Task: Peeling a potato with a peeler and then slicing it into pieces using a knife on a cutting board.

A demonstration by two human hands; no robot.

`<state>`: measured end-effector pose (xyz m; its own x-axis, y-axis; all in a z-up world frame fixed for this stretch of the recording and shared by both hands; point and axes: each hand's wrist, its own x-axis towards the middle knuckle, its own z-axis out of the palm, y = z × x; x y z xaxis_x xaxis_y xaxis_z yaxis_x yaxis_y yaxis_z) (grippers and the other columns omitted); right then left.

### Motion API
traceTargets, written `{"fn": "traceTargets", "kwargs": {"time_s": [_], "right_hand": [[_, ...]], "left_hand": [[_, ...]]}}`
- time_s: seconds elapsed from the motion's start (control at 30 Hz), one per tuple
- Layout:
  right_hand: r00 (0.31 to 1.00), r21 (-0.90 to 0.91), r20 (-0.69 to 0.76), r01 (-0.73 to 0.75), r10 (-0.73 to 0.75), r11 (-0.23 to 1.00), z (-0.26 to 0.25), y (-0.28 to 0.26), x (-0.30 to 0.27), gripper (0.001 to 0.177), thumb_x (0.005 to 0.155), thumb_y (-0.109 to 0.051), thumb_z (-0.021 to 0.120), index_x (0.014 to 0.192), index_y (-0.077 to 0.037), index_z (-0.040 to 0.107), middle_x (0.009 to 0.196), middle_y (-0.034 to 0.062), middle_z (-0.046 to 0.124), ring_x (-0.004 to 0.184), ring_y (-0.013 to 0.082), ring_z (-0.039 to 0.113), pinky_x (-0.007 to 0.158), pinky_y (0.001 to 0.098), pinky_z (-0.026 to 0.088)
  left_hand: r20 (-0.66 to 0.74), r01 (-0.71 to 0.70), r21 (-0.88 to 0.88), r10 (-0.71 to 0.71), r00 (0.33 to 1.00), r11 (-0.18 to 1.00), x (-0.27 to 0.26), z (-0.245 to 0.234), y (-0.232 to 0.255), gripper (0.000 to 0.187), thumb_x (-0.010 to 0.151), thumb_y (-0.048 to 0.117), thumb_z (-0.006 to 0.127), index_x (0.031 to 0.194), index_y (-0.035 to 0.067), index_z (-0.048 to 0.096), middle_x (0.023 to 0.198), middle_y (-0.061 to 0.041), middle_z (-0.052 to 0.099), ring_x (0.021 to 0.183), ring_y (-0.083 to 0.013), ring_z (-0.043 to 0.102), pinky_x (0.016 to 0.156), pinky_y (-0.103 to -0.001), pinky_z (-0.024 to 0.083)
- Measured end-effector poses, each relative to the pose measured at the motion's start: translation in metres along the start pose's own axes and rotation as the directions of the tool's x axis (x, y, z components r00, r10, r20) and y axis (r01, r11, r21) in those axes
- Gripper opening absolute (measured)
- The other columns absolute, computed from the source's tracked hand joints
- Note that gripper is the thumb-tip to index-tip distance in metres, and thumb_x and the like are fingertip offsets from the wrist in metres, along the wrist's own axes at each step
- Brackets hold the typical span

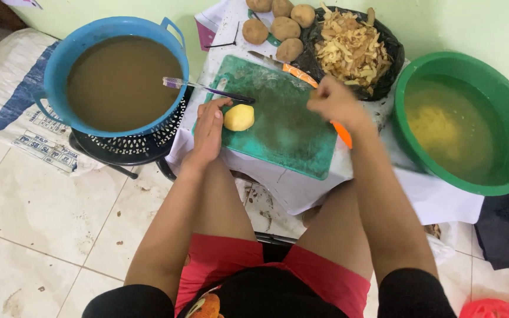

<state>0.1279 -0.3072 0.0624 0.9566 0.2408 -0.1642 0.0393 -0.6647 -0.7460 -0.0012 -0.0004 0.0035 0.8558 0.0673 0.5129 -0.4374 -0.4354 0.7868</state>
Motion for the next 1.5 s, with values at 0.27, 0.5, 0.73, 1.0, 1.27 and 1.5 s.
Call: {"fn": "traceTargets", "kwargs": {"time_s": [0.27, 0.5, 0.73, 1.0, 1.27, 1.5], "right_hand": [[0.909, -0.122, -0.284, 0.28, -0.304, 0.952, -0.104, -0.03, 0.094, 0.02, 0.091, -0.011, 0.07, 0.099, -0.003, 0.053, 0.083, 0.0075, 0.059, 0.062, 0.0164, 0.059, 0.053, 0.0285, 0.054], [0.776, -0.34, -0.399, 0.369, -0.488, 0.865, -0.093, 0.004, 0.113, 0.029, 0.089, -0.02, 0.077, 0.109, -0.004, 0.063, 0.097, 0.0108, 0.049, 0.077, 0.0219, 0.05, 0.063, 0.0343, 0.048], [0.929, -0.107, -0.119, 0.338, -0.349, 0.935, -0.03, 0.007, 0.029, 0.029, 0.093, -0.014, 0.071, 0.118, -0.005, 0.061, 0.109, 0.0085, 0.062, 0.099, 0.0218, 0.059, 0.088, 0.0358, 0.05], [0.979, 0.345, -0.042, 0.202, -0.2, 0.916, 0.044, 0.008, -0.072, 0.028, 0.093, -0.013, 0.068, 0.12, -0.009, 0.063, 0.115, 0.0106, 0.063, 0.109, 0.0224, 0.062, 0.097, 0.0384, 0.05], [0.946, 0.71, 0.008, 0.223, -0.325, 0.667, 0.073, -0.006, -0.104, 0.065, 0.091, -0.001, 0.074, 0.147, 0.001, 0.041, 0.126, 0.0146, 0.051, 0.116, 0.0246, 0.06, 0.096, 0.0423, 0.056], [0.888, 0.561, -0.29, 0.459, -0.356, 0.689, 0.076, -0.007, -0.127, 0.059, 0.09, 0.014, 0.067, 0.14, -0.003, 0.041, 0.134, 0.0123, 0.048, 0.118, 0.0203, 0.054, 0.1, 0.037, 0.053]], "left_hand": [[-0.006, 0.04, 0.019, -0.04, 0.999, 0.999, 0.001, -0.001, 0.009, 0.055, 0.109, 0.038, 0.021, 0.13, 0.002, 0.057, 0.128, -0.013, 0.062, 0.114, -0.0294, 0.049, 0.105, -0.039, 0.036], [0.022, 0.097, -0.008, -0.096, 0.995, 0.995, 0.002, -0.002, 0.011, 0.05, 0.107, 0.035, 0.027, 0.131, 0.004, 0.058, 0.13, -0.011, 0.061, 0.119, -0.0285, 0.049, 0.107, -0.039, 0.036], [0.077, -0.055, 0.277, 0.034, 0.996, 0.959, 0.003, 0.002, 0.003, 0.057, 0.078, 0.025, 0.079, 0.129, 0.008, 0.059, 0.127, -0.004, 0.063, 0.108, -0.0251, 0.055, 0.096, -0.035, 0.044], [0.301, -0.055, 0.27, -0.03, 0.953, 0.961, 0.01, 0.013, 0.007, 0.077, 0.076, 0.022, 0.085, 0.145, 0.015, 0.051, 0.129, -0.012, 0.065, 0.116, -0.0343, 0.058, 0.101, -0.044, 0.034], [0.408, -0.398, 0.176, 0.301, 0.862, 0.9, 0.017, 0.038, 0.074, 0.063, 0.083, 0.002, 0.067, 0.143, 0.006, 0.048, 0.141, -0.02, 0.057, 0.122, -0.043, 0.056, 0.1, -0.05, 0.044], [0.45, 0.14, -0.361, 0.04, 0.892, 0.922, 0.003, 0.053, 0.067, 0.073, 0.092, 0.024, 0.081, 0.152, 0.007, 0.043, 0.138, -0.018, 0.057, 0.129, -0.0312, 0.053, 0.111, -0.044, 0.039]]}}
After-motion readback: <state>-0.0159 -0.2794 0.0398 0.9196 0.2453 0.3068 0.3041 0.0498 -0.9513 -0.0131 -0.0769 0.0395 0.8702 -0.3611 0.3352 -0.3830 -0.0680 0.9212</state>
